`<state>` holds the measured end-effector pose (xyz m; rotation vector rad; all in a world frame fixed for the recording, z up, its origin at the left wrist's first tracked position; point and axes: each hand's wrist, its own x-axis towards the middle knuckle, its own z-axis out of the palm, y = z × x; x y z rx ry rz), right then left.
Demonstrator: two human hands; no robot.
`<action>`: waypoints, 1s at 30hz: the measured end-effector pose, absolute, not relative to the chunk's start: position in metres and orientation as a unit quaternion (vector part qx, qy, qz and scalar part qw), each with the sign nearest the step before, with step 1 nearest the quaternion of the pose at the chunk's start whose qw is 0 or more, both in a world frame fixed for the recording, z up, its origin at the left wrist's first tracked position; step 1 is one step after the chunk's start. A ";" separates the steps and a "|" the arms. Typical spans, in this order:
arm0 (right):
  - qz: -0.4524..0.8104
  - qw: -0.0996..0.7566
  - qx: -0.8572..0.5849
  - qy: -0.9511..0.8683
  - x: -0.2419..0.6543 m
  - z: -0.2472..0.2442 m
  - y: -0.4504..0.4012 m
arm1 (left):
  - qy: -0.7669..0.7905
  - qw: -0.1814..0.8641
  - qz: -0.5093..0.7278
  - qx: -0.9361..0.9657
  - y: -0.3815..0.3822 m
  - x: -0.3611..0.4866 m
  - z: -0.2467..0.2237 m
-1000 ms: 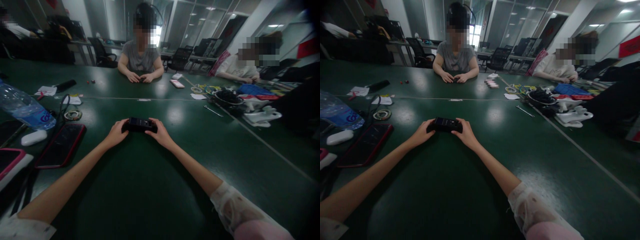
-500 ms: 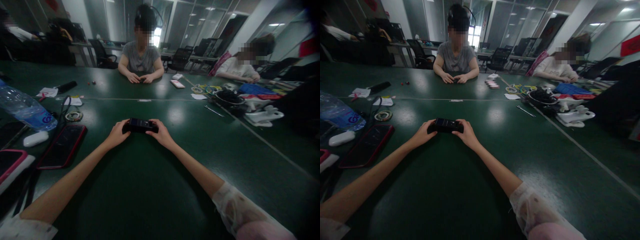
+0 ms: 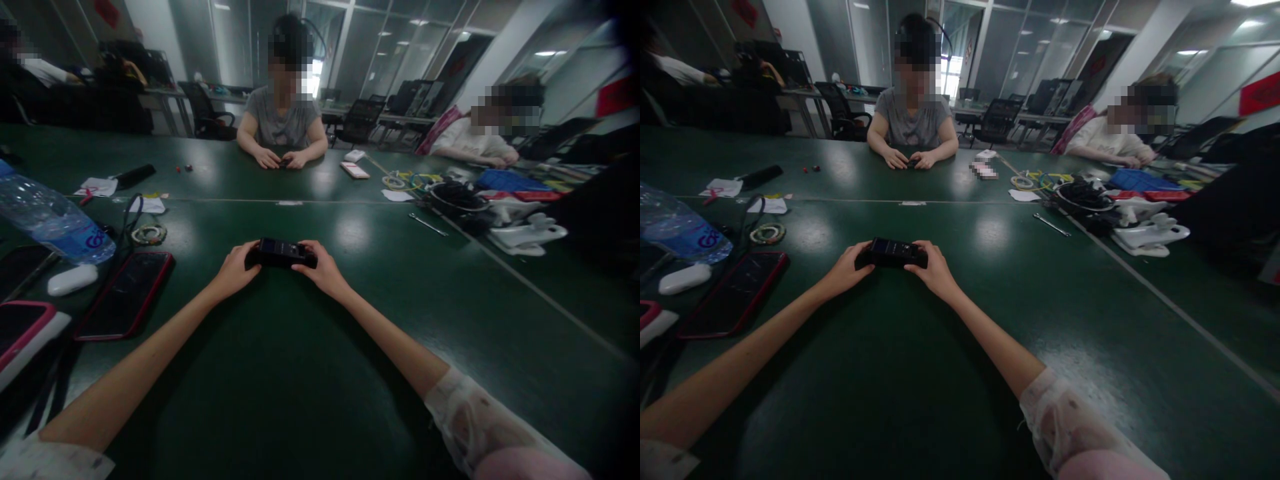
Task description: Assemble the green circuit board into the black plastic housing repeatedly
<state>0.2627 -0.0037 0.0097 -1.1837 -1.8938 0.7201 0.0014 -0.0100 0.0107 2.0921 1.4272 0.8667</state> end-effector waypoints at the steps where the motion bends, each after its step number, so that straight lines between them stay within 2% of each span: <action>1: 0.284 0.387 -0.465 -0.744 0.263 0.010 -0.004 | 0.519 0.231 0.315 0.760 -0.010 0.001 0.010; 23: 0.292 0.438 -0.442 -0.726 0.262 0.014 -0.005 | 0.522 0.228 0.315 0.759 -0.011 0.002 0.012; 30: 0.256 0.508 -0.429 -0.702 0.260 0.016 -0.006 | 0.513 0.221 0.306 0.771 -0.013 0.003 0.015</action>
